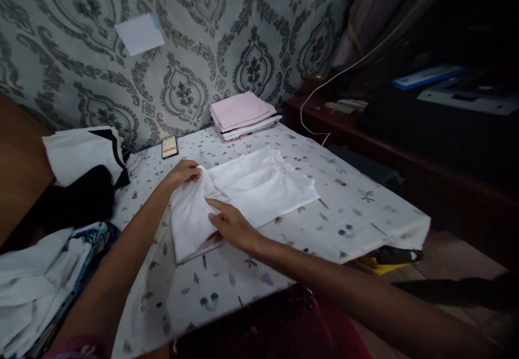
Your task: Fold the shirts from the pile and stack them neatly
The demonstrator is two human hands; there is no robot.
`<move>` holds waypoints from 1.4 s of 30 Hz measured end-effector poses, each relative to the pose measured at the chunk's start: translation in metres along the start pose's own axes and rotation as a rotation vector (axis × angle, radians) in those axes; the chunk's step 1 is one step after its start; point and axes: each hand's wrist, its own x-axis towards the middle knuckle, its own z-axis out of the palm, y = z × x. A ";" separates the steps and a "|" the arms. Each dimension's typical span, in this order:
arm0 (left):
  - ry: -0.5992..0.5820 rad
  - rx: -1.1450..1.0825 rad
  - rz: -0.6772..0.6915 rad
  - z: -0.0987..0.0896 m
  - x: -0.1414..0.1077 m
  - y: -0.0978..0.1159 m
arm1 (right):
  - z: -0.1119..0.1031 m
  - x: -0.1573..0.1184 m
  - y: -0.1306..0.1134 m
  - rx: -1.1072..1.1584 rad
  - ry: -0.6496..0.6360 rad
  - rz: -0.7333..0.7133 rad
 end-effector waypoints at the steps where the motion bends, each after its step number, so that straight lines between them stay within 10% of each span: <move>1: 0.011 0.004 0.010 0.003 0.002 0.000 | -0.002 -0.001 0.003 -0.093 0.028 -0.067; 8: 0.027 0.057 0.032 0.018 0.002 0.000 | -0.007 0.000 0.015 -0.077 -0.014 0.140; 14: 0.209 0.348 0.246 0.022 -0.049 0.005 | -0.006 0.000 0.013 0.011 -0.035 0.177; 20: -0.166 0.297 0.010 0.038 -0.097 0.019 | 0.001 -0.006 0.010 -0.197 -0.082 -0.057; 30: -0.112 0.423 -0.020 0.049 -0.087 0.027 | 0.002 -0.018 0.007 -0.373 -0.073 -0.178; 42: -0.010 -0.081 0.148 0.042 -0.087 -0.007 | -0.036 -0.023 0.012 -0.100 -0.034 0.199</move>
